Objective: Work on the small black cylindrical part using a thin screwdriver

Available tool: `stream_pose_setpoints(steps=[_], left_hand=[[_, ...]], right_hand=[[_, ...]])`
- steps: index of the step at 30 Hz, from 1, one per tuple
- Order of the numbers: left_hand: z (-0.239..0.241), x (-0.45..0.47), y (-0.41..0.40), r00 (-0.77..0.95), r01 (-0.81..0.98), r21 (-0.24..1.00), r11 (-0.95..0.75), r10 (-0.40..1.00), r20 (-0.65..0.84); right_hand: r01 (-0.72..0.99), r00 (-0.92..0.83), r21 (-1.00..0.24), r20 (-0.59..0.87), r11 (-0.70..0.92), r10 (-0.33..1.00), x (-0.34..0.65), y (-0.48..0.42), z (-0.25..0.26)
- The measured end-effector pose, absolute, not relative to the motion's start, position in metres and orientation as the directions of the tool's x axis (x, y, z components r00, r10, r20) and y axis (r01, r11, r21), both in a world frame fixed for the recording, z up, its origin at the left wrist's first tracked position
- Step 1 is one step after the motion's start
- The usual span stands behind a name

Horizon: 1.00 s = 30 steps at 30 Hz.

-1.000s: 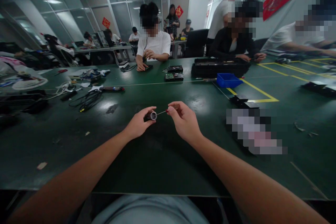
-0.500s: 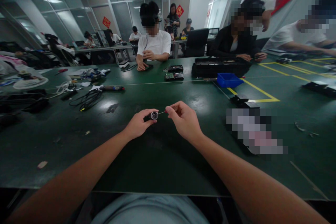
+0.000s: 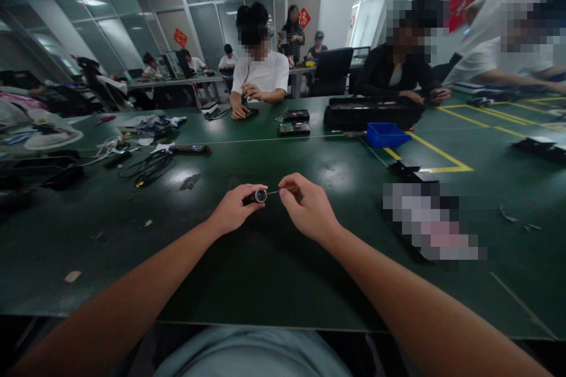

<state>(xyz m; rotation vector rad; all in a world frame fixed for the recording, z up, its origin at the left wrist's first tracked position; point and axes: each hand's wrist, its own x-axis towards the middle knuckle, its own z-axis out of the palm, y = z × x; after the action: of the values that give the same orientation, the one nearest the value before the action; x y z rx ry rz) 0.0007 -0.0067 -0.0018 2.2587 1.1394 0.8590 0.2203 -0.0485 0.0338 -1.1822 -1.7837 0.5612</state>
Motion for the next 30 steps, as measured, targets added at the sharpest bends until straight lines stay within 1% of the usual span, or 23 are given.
stream_pose_setpoints(steps=[5, 11, 18, 25, 27, 30], left_hand=[[-0.001, 0.001, -0.006, 0.451, 0.539, 0.65, -0.535, 0.835, 0.314], [0.0, 0.0, -0.007, 0.437, 0.553, 0.644, -0.529, 0.842, 0.317], [-0.001, 0.0, -0.008, 0.449, 0.545, 0.635, -0.548, 0.83, 0.33], [-0.001, 0.001, -0.008, 0.447, 0.552, 0.631, -0.546, 0.832, 0.328], [-0.002, 0.001, -0.007, 0.445, 0.548, 0.629, -0.551, 0.829, 0.338], [-0.003, 0.0, -0.006, 0.426, 0.556, 0.629, -0.543, 0.836, 0.346]], right_hand=[[0.541, -0.085, -0.769, 0.352, 0.34, 0.932, 0.219, -0.049, 0.036], [0.502, -0.145, -0.78, 0.351, 0.374, 0.925, 0.22, -0.049, 0.034], [0.513, -0.084, -0.789, 0.346, 0.338, 0.934, 0.22, -0.048, 0.032], [0.514, -0.101, -0.796, 0.313, 0.319, 0.944, 0.222, -0.046, 0.032], [0.5, -0.076, -0.81, 0.313, 0.308, 0.947, 0.221, -0.045, 0.029], [0.427, -0.028, -0.836, 0.368, 0.344, 0.93, 0.219, -0.042, 0.024]])
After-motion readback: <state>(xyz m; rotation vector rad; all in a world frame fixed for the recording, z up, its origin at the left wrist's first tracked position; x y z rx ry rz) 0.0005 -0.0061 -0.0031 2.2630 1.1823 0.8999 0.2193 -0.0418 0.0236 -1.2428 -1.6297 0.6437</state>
